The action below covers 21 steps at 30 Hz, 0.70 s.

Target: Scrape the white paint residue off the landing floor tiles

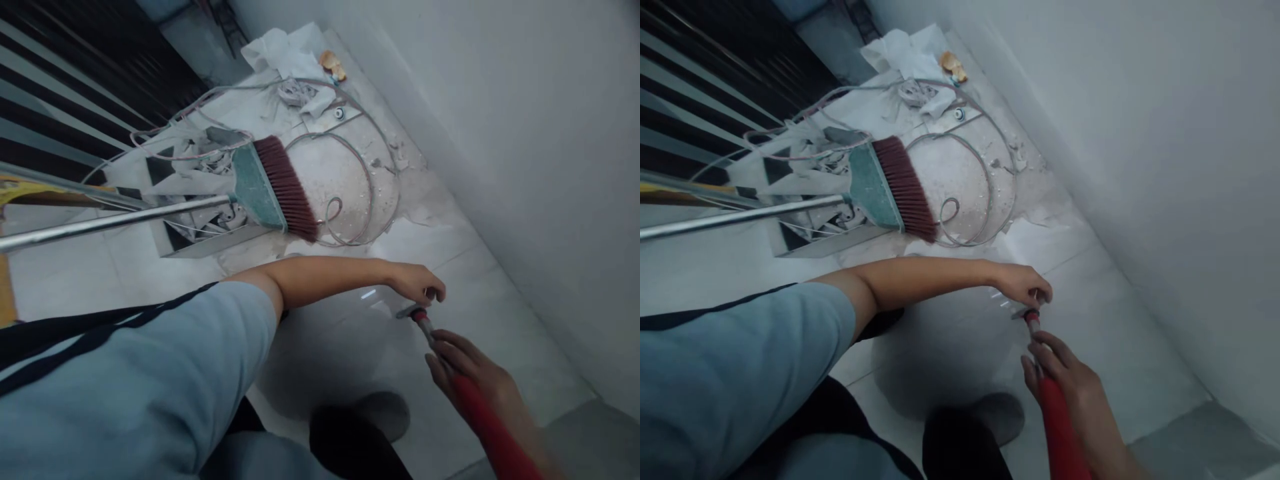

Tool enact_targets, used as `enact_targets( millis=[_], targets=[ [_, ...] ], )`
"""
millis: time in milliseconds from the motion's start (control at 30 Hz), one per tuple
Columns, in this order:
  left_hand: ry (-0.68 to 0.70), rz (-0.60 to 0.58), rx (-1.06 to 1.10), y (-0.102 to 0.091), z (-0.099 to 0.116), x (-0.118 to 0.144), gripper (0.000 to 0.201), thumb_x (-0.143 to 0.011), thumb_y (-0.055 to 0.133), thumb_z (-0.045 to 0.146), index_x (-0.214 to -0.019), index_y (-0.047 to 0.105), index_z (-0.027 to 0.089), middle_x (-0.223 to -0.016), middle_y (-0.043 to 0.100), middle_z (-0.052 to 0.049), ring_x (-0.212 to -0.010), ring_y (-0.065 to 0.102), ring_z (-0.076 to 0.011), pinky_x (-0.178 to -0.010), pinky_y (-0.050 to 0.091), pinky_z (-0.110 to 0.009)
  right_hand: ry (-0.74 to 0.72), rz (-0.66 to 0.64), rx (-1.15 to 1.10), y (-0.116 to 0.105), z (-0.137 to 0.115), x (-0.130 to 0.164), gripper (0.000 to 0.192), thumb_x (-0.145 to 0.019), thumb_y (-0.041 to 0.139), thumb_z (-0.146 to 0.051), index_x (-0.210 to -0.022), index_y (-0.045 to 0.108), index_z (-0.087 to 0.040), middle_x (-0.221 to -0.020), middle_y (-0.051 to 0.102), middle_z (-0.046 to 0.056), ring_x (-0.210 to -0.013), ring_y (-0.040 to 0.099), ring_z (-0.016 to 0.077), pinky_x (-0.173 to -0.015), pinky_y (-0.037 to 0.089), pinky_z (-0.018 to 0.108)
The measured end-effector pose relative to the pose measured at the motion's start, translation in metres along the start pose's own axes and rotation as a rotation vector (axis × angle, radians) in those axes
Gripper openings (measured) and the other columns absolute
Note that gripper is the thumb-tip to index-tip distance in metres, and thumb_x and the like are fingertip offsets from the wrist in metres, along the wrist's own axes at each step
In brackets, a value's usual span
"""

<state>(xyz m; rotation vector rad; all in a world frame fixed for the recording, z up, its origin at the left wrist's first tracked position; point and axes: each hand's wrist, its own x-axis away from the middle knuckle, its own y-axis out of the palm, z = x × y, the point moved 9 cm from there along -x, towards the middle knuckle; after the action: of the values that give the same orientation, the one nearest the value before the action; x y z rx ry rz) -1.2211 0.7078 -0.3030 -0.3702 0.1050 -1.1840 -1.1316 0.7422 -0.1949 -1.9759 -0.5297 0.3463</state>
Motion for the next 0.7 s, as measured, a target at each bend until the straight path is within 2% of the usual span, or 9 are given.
enact_targets(
  millis=[67, 133, 200, 267, 367, 467, 533, 600, 700],
  targets=[
    [-0.069, 0.104, -0.021, -0.020, -0.005, 0.004, 0.016, -0.076, 0.056, 0.016, -0.090, 0.062, 0.015, -0.079, 0.061, 0.000, -0.072, 0.055, -0.0099, -0.071, 0.039, -0.021, -0.022, 0.014, -0.060, 0.007, -0.003, 0.009, 0.013, -0.082, 0.052, -0.027, -0.087, 0.063, -0.024, -0.098, 0.067, 0.001, -0.076, 0.066, 0.0107, -0.065, 0.053, 0.018],
    [-0.062, 0.201, -0.014, -0.037, -0.002, 0.006, 0.012, -0.077, 0.054, 0.017, -0.085, 0.062, 0.015, -0.077, 0.061, 0.000, -0.073, 0.055, -0.0096, -0.072, 0.039, -0.020, 0.014, 0.014, -0.110, 0.014, 0.009, 0.016, 0.015, -0.081, 0.053, -0.027, -0.093, 0.061, -0.023, -0.100, 0.066, 0.002, -0.083, 0.066, 0.0120, -0.072, 0.053, 0.019],
    [-0.018, 0.197, 0.009, -0.039, 0.005, 0.005, 0.013, -0.076, 0.053, 0.014, -0.086, 0.062, 0.014, -0.078, 0.061, 0.000, -0.075, 0.055, -0.0097, -0.073, 0.039, -0.020, 0.054, -0.003, -0.119, 0.019, 0.025, 0.021, 0.017, -0.080, 0.054, -0.028, -0.094, 0.060, -0.023, -0.101, 0.066, 0.003, -0.086, 0.065, 0.0130, -0.074, 0.053, 0.021],
    [0.049, 0.087, 0.024, -0.024, 0.013, 0.002, 0.024, -0.069, 0.055, 0.007, -0.091, 0.062, 0.014, -0.086, 0.062, -0.001, -0.081, 0.056, -0.0110, -0.077, 0.040, -0.021, 0.064, -0.020, -0.109, 0.023, 0.039, 0.024, 0.015, -0.079, 0.054, -0.028, -0.090, 0.061, -0.023, -0.102, 0.064, 0.003, -0.085, 0.064, 0.0136, -0.073, 0.053, 0.022],
    [0.102, -0.082, 0.040, 0.015, 0.014, -0.003, 0.043, -0.057, 0.062, 0.002, -0.097, 0.061, 0.017, -0.098, 0.062, 0.000, -0.096, 0.055, -0.0150, -0.084, 0.039, -0.024, 0.097, -0.043, -0.111, 0.028, 0.054, 0.027, 0.015, -0.079, 0.054, -0.028, -0.090, 0.063, -0.023, -0.104, 0.062, 0.005, -0.087, 0.063, 0.0155, -0.075, 0.053, 0.027],
    [0.057, -0.196, -0.052, 0.060, 0.001, -0.003, 0.031, -0.059, 0.067, 0.011, -0.088, 0.059, 0.019, -0.088, 0.063, 0.001, -0.088, 0.056, -0.0179, -0.078, 0.041, -0.028, 0.102, -0.046, -0.156, 0.035, 0.058, 0.034, 0.017, -0.078, 0.056, -0.028, -0.093, 0.064, -0.024, -0.103, 0.062, 0.006, -0.088, 0.063, 0.0170, -0.075, 0.053, 0.029],
    [0.022, -0.172, -0.185, 0.082, -0.008, -0.001, 0.014, -0.070, 0.064, 0.020, -0.081, 0.056, 0.018, -0.081, 0.062, -0.002, -0.080, 0.056, -0.0187, -0.071, 0.040, -0.030, 0.105, -0.054, -0.218, 0.041, 0.063, 0.041, 0.018, -0.076, 0.059, -0.029, -0.092, 0.065, -0.024, -0.102, 0.062, 0.006, -0.089, 0.063, 0.0176, -0.077, 0.052, 0.029],
    [0.007, -0.056, -0.314, 0.091, -0.012, 0.001, 0.006, -0.080, 0.054, 0.023, -0.081, 0.054, 0.017, -0.083, 0.062, -0.005, -0.081, 0.056, -0.0195, -0.070, 0.039, -0.031, 0.194, -0.093, -0.314, 0.048, 0.079, 0.050, 0.022, -0.074, 0.061, -0.033, -0.094, 0.065, -0.025, -0.105, 0.062, 0.006, -0.092, 0.063, 0.0189, -0.080, 0.052, 0.031],
    [-0.032, 0.065, -0.434, 0.099, -0.015, 0.001, 0.007, -0.085, 0.046, 0.021, -0.086, 0.051, 0.017, -0.090, 0.061, -0.007, -0.085, 0.054, -0.0201, -0.071, 0.038, -0.032, 0.554, -0.287, -0.617, 0.067, 0.121, 0.079, 0.036, -0.077, 0.055, -0.044, -0.106, 0.062, -0.024, -0.105, 0.063, 0.009, -0.088, 0.064, 0.0221, -0.073, 0.054, 0.034]
  ],
)
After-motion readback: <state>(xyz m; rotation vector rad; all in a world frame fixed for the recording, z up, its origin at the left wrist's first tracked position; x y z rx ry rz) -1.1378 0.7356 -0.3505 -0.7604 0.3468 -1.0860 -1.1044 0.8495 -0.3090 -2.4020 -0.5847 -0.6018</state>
